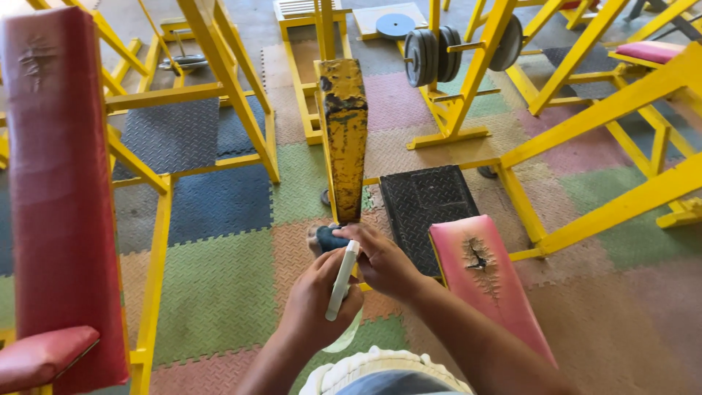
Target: Wiping down gym machines and benches using a spray bottle and a cloth.
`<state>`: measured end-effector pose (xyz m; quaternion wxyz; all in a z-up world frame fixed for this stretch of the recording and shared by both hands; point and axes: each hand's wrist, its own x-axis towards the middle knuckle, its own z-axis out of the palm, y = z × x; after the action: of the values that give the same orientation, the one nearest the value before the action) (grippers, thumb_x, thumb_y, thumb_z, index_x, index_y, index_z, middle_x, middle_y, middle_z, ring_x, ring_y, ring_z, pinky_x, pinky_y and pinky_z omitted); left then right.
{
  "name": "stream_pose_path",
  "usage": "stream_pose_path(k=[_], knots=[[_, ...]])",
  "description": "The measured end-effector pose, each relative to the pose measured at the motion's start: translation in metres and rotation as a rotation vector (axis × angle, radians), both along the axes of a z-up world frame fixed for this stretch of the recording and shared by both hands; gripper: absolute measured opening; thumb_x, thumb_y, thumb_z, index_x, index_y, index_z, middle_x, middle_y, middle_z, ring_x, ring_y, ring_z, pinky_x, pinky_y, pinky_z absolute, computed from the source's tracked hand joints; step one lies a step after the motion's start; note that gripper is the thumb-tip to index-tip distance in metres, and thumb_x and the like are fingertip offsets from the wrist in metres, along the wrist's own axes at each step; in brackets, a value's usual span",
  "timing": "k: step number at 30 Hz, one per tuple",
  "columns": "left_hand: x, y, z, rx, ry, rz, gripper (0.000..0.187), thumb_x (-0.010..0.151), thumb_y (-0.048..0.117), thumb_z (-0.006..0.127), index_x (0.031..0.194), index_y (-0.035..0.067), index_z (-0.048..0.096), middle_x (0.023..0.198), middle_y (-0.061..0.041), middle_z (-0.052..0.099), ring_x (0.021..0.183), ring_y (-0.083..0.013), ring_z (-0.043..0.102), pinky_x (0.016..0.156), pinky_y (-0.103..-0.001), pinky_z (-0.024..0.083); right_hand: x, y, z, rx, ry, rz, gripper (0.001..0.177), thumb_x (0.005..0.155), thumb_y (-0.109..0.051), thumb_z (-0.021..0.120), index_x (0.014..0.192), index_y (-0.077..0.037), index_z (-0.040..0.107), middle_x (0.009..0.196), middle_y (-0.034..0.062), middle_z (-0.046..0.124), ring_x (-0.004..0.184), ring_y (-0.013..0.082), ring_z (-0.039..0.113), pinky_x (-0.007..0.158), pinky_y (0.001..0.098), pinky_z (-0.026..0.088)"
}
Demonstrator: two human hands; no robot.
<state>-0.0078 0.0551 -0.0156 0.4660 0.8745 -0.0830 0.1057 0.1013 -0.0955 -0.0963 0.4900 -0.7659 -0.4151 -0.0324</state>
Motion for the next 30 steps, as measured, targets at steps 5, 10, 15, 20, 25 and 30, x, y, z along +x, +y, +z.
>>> stream_pose_path(k=[5, 10, 15, 20, 25, 30], knots=[[-0.01, -0.003, 0.001, 0.02, -0.013, 0.095, 0.057, 0.074, 0.01, 0.069, 0.13, 0.007, 0.062, 0.118, -0.015, 0.07, 0.099, -0.0333, 0.072, 0.082, -0.041, 0.059, -0.008, 0.004, 0.016, -0.052, 0.111, -0.11, 0.046, 0.088, 0.003, 0.064, 0.132, -0.009, 0.057, 0.131, 0.0152, 0.065, 0.12, 0.0343, 0.065, 0.1, 0.0405, 0.052], [-0.028, -0.006, 0.004, 0.051, -0.048, 0.156, 0.059, 0.074, 0.011, 0.071, 0.132, 0.006, 0.061, 0.119, -0.017, 0.069, 0.099, -0.0345, 0.072, 0.082, -0.041, 0.059, -0.007, 0.003, 0.015, -0.119, 0.071, -0.157, 0.042, 0.09, -0.001, 0.064, 0.131, -0.009, 0.058, 0.13, 0.0164, 0.064, 0.12, 0.0361, 0.063, 0.1, 0.0423, 0.05], [-0.042, -0.011, 0.009, 0.021, 0.057, 0.187, 0.061, 0.073, 0.011, 0.069, 0.134, 0.009, 0.06, 0.103, -0.012, 0.071, 0.086, -0.0293, 0.073, 0.078, -0.04, 0.059, -0.005, -0.003, 0.014, -0.095, -0.07, -0.099, 0.038, 0.091, 0.0, 0.066, 0.127, -0.01, 0.059, 0.124, 0.0135, 0.067, 0.118, 0.0353, 0.064, 0.1, 0.0419, 0.051], [-0.043, -0.005, 0.008, 0.028, 0.086, 0.205, 0.054, 0.073, 0.013, 0.072, 0.126, 0.009, 0.064, 0.095, -0.01, 0.069, 0.085, -0.0293, 0.072, 0.076, -0.04, 0.058, -0.007, -0.003, 0.006, -0.063, -0.119, -0.075, 0.048, 0.08, 0.01, 0.063, 0.122, -0.013, 0.064, 0.125, 0.0138, 0.068, 0.122, 0.0345, 0.064, 0.104, 0.042, 0.05], [-0.031, 0.013, 0.008, 0.031, 0.18, 0.18, 0.055, 0.073, 0.014, 0.072, 0.127, 0.012, 0.063, 0.094, -0.009, 0.068, 0.085, -0.0292, 0.072, 0.077, -0.041, 0.057, -0.005, 0.002, -0.005, -0.1, -0.178, -0.168, 0.052, 0.077, 0.015, 0.058, 0.119, -0.014, 0.069, 0.126, 0.0144, 0.069, 0.126, 0.0345, 0.062, 0.109, 0.043, 0.047], [-0.006, 0.047, 0.001, 0.068, -0.005, 0.041, 0.052, 0.08, 0.012, 0.068, 0.131, 0.008, 0.06, 0.116, -0.016, 0.067, 0.1, -0.0368, 0.068, 0.085, -0.044, 0.056, -0.004, 0.016, 0.019, -0.124, -0.014, -0.197, 0.053, 0.074, 0.014, 0.058, 0.118, -0.013, 0.07, 0.122, 0.0156, 0.069, 0.119, 0.0362, 0.064, 0.104, 0.043, 0.05]])
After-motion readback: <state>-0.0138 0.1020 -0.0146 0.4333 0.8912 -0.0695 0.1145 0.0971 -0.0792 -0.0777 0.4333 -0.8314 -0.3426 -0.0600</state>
